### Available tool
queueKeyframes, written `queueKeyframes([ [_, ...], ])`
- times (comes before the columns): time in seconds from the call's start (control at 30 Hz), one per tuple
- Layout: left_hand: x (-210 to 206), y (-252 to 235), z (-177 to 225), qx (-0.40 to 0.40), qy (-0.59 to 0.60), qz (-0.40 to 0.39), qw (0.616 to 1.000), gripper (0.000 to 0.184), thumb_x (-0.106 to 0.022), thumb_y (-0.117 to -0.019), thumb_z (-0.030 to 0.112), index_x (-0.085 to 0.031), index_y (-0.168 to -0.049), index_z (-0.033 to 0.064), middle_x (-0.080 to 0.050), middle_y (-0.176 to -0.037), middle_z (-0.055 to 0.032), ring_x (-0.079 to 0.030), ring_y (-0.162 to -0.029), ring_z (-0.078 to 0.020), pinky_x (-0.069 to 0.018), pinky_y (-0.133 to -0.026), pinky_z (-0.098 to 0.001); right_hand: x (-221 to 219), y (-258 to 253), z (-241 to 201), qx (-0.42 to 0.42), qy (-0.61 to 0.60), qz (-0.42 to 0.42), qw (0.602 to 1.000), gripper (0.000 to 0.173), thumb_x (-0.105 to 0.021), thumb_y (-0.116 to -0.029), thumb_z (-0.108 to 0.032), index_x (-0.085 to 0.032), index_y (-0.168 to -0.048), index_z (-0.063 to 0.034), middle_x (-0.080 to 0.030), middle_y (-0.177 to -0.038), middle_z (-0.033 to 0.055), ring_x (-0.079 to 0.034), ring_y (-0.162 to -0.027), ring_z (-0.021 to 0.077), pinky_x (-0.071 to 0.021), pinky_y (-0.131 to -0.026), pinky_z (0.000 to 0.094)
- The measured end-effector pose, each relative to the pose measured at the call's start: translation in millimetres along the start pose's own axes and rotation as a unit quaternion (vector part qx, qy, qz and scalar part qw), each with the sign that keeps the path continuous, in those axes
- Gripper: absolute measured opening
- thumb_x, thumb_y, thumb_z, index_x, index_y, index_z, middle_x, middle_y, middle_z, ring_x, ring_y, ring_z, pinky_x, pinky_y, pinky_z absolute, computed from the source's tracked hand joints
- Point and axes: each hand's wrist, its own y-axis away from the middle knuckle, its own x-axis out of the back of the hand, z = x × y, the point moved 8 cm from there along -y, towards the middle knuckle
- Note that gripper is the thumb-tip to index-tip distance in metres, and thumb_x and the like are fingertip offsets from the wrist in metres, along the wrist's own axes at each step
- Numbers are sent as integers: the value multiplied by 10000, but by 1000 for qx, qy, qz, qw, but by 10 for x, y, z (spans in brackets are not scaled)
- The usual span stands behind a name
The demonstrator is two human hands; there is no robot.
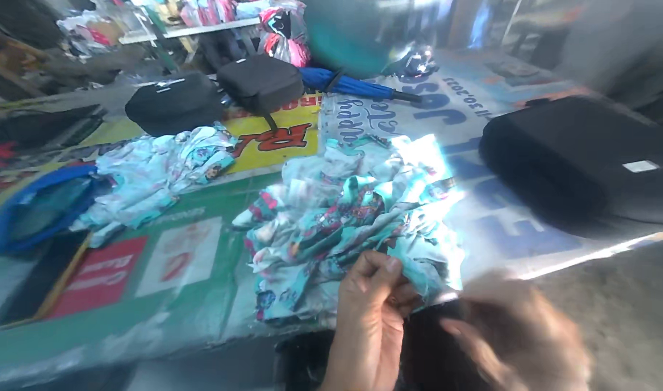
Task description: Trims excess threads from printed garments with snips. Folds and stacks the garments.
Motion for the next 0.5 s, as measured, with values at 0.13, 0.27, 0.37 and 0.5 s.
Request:
queueKeyframes([
  [0.13,-12,11,-22,-5,3,5,1000,125,-560,-1005,51,-650,-918,51,-687,-828,-94,-713,-733,-146,-624,-695,-309,-112,-83,108,4,-4,28,1000,257,-697,-983,-280,-633,-1088,-54,-638,-920,16,-587,-785,-49,-488,-696,65],
  [0.27,7,35,-21,-6,6,12,1000,126,-547,-1019,66,-642,-938,54,-698,-833,-105,-726,-742,-168,-632,-723,-338,-80,-128,-86,71,127,50,988,123,-628,-1009,-219,-626,-948,-112,-642,-820,7,-598,-738,24,-464,-654,123],
  [0.37,3,48,13,-20,18,0,1000,103,-571,-1014,70,-644,-943,48,-694,-824,-106,-724,-729,-164,-633,-712,-331,-57,-62,-194,79,168,24,982,152,-597,-1029,-248,-607,-945,-121,-629,-802,19,-594,-714,77,-465,-636,174],
  [0.5,27,32,-1,-1,29,3,1000,125,-560,-1027,103,-642,-946,59,-690,-826,-101,-716,-735,-164,-625,-712,-328,4,19,-178,29,126,-32,991,197,-649,-999,-289,-599,-993,-98,-647,-827,45,-598,-716,87,-471,-625,188],
])
